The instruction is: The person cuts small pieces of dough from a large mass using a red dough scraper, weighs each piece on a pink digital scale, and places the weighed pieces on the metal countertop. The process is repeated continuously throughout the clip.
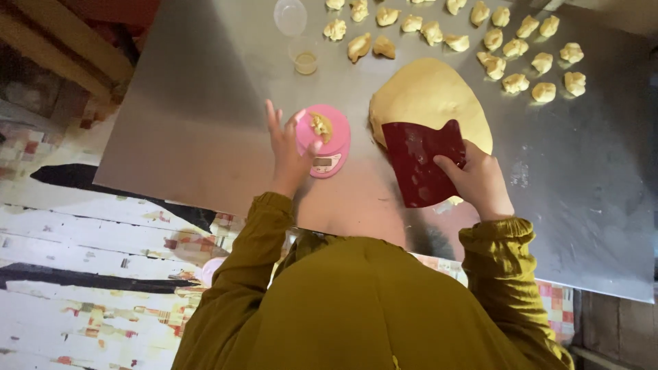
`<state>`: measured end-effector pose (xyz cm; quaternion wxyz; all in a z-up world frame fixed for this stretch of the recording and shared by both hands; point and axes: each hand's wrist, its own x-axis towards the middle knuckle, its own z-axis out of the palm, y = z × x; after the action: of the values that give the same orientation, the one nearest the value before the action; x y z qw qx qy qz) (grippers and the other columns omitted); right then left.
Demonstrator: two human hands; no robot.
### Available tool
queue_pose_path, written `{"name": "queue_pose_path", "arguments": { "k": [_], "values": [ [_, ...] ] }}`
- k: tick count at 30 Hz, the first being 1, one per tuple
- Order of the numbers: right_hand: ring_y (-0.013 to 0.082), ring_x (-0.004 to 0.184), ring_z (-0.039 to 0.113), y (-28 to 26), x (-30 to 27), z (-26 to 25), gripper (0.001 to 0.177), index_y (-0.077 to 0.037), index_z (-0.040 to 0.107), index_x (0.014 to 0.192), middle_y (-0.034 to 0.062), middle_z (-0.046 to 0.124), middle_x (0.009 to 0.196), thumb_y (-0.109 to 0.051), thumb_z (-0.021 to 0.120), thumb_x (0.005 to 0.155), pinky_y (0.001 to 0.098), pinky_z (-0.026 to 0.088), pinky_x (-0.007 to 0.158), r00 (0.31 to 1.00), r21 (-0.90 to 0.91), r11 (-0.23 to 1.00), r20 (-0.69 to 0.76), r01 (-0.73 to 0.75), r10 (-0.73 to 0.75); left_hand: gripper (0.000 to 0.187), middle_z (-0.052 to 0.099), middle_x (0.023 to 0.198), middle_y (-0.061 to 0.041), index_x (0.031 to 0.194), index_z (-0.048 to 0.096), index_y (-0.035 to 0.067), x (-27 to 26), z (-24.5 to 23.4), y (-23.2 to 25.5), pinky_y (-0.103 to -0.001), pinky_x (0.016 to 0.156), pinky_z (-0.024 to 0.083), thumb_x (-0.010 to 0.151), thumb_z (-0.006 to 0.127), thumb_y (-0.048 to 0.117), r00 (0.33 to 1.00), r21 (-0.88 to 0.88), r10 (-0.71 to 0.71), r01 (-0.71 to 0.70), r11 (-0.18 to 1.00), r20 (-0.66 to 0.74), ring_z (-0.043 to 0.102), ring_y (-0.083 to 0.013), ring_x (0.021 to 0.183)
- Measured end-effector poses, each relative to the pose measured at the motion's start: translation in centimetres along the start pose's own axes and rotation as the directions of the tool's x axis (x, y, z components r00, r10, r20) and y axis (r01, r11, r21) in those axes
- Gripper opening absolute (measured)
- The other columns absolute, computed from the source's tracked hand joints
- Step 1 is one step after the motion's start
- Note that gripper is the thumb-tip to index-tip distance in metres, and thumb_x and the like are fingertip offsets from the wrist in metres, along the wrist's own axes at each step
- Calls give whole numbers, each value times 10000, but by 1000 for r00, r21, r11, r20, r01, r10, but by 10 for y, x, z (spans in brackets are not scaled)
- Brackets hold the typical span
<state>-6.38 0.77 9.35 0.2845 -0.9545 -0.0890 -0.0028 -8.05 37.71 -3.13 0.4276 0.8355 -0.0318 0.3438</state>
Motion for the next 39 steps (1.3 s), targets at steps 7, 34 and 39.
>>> {"name": "queue_pose_path", "arguments": {
  "k": [7,34,39],
  "values": [
    [312,744,758,30,4,6,343,-212,647,1135,62,752,776,-518,649,980,454,596,670,975,-576,796,10,188,-223,306,626,1202,-171,1212,721,115,-52,64,31,-513,1090,470,944,737,262,991,-198,55,-30,980,121,605,-431,1222],
    [315,916,720,0,14,52,500,-103,689,1075,127,739,926,-563,771,899,480,559,781,954,331,895,132,-298,269,180,671,988,-17,1110,711,214,-37,92,18,-370,901,517,937,731,172,982,173,187,-182,968,-16,674,-241,921],
    [245,788,691,-9,26,32,348,-82,687,1078,114,708,840,-382,810,952,386,541,659,975,425,891,-73,-161,211,142,664,1002,19,948,737,250,12,46,-34,-425,892,452,874,721,370,1000,461,-23,13,887,16,621,-241,974]
  ]
}}
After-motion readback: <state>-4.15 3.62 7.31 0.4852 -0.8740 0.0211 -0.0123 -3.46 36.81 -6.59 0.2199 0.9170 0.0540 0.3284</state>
